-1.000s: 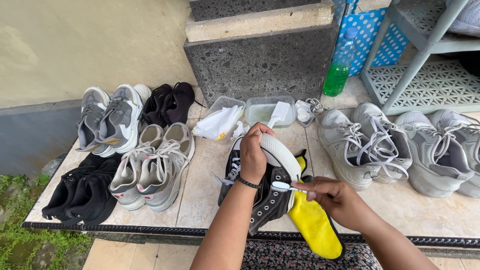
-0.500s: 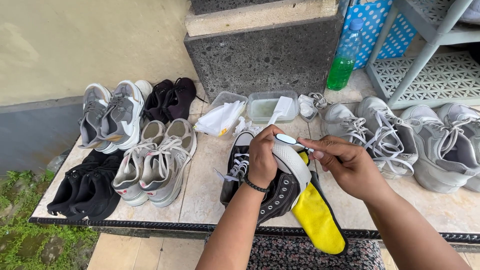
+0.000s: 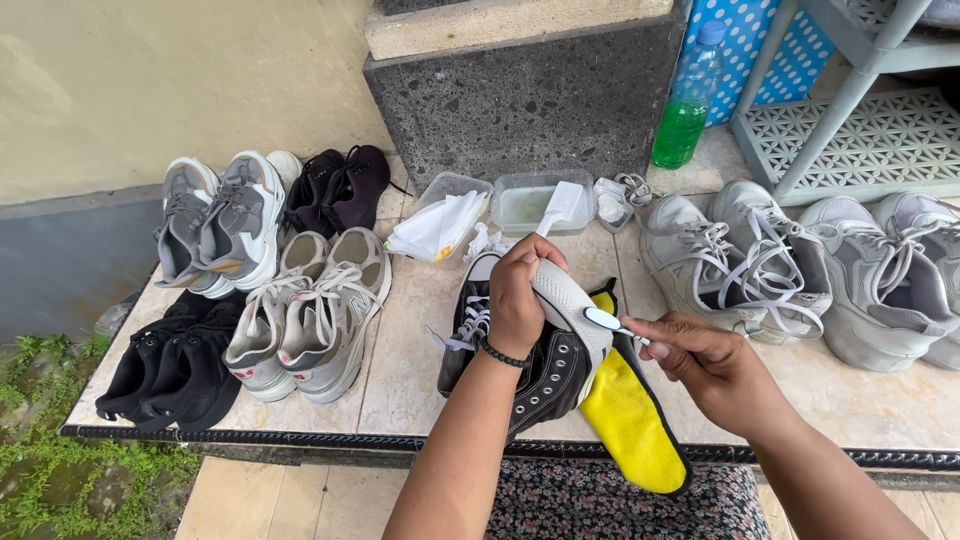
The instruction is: Cleaning the white rubber edges of sneakers using a toothbrush and cleaning solution
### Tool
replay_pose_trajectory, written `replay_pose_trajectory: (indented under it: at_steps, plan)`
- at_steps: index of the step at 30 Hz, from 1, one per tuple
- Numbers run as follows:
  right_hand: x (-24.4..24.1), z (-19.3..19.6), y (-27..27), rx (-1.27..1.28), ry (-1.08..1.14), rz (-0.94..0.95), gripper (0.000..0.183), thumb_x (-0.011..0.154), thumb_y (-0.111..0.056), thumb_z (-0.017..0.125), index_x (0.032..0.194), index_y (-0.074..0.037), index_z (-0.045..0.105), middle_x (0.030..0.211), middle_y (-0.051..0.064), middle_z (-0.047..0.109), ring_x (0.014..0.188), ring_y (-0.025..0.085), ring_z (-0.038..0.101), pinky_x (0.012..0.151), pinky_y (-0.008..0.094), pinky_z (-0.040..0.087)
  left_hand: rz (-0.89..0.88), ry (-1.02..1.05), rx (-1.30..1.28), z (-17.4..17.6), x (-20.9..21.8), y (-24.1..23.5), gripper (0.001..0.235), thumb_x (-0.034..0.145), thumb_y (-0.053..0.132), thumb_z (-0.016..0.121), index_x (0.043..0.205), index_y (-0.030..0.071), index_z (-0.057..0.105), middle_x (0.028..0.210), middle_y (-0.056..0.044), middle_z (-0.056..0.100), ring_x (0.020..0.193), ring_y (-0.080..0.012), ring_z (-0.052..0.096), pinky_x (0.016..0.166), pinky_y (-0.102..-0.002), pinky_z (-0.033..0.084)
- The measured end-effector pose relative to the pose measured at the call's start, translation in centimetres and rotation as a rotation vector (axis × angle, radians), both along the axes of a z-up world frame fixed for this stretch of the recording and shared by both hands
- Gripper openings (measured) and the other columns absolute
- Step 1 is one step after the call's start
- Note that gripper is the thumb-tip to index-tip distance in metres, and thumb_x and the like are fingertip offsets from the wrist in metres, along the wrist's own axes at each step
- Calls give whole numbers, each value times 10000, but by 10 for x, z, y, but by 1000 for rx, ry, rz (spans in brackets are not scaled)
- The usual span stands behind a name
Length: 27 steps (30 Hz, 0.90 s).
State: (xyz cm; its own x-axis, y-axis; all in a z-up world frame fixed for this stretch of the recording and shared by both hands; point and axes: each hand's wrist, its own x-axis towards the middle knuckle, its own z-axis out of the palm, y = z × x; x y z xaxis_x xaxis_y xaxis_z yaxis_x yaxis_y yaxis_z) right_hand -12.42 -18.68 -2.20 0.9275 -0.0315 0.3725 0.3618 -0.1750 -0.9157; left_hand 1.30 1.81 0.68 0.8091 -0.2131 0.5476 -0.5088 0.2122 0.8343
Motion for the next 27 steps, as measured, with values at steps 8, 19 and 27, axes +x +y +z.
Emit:
replay_pose_trajectory:
  at_steps: [8, 19, 27]
  plan:
    - [5, -27, -27, 164, 126, 210, 374, 956, -70, 632, 1316, -20, 718, 860, 91, 727, 642, 166, 515, 579, 286, 451, 11, -28, 88, 4, -4, 10, 404, 915, 294, 273, 772, 82, 586, 723, -66, 628, 675, -188, 563, 621, -318, 410]
    - [26, 57, 10, -88, -77, 94, 331, 915, -11, 619, 1186, -82, 794, 719, 146, 718, 552, 161, 580, 565, 309, 473, -37, 0, 10, 2, -9, -2, 353, 846, 261, 384, 714, 52, 635, 568, -90, 546, 545, -135, 480, 495, -233, 370]
    - [2, 25, -13, -47, 33, 88, 354, 875, 15, 627, 1159, -71, 821, 680, 169, 748, 530, 173, 587, 528, 324, 492, -51, -12, -29, 2, -6, -4, 341, 856, 272, 396, 706, 67, 623, 590, -99, 609, 543, -135, 549, 499, -225, 412]
